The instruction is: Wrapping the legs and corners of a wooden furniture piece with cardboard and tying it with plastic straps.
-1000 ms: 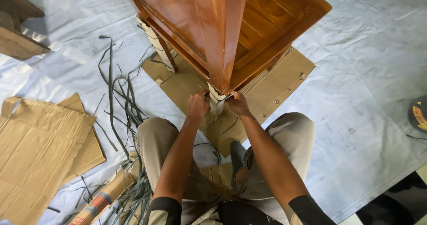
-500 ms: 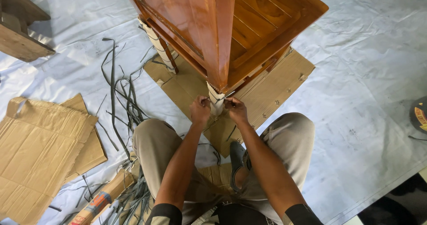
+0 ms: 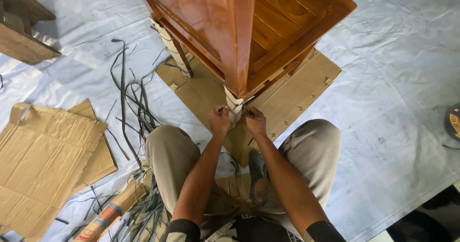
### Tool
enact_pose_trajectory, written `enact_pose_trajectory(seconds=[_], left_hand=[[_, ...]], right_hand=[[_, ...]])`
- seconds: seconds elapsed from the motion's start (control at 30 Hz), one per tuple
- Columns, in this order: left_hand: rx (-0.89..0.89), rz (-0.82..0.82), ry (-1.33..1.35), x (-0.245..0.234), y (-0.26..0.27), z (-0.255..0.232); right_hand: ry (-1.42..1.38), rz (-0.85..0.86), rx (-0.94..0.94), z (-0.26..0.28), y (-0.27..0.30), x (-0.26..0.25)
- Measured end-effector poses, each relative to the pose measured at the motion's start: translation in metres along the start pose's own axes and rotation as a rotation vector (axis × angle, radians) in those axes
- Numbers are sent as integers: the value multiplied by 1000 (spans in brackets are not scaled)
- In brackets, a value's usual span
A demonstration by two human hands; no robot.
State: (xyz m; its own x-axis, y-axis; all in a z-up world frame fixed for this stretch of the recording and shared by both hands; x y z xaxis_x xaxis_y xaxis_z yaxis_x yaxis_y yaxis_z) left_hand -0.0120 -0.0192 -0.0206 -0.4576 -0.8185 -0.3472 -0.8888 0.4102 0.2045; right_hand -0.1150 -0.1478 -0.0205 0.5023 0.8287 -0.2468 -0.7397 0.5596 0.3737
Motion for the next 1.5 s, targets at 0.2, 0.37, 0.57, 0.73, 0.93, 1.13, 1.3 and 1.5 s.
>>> enact_pose_trajectory(seconds=[0.2, 0.37, 0.57, 0.73, 0.93, 1.13, 1.3, 1.5], left_hand=[[-62, 14, 70, 4, -2, 13], [-84, 35, 361, 19, -4, 36], [-119, 33, 610, 24, 3, 37], [-133, 66, 669, 21, 10, 33], [-157, 112, 660, 24, 18, 35], [-172, 139, 618, 28, 17, 40], [-190, 159, 507, 30, 18, 48], [-164, 199, 459, 35, 8, 63]], right_hand=[[62, 4, 21, -2, 4, 2], [32, -5, -28, 0, 12, 3], [57, -21, -105, 0, 18, 3], [35, -24, -111, 3, 25, 3], [54, -29, -111, 11, 37, 4], [37, -68, -112, 4, 27, 6], [26, -119, -150, -3, 16, 8], [40, -134, -179, -11, 17, 10]])
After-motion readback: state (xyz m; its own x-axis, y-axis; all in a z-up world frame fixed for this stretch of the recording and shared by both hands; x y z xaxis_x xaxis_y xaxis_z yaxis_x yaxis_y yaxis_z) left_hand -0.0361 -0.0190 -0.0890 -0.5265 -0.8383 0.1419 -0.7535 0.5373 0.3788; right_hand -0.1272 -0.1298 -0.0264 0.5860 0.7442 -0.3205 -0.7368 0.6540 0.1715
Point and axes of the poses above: each hand's wrist, its own y-axis away from the middle knuckle, its own x-axis out of the palm, z = x × y, the point moved 3 cm from there along -y, towards the middle knuckle, and after that the axes turned 15 degrees about z, right-handed, at the moved point
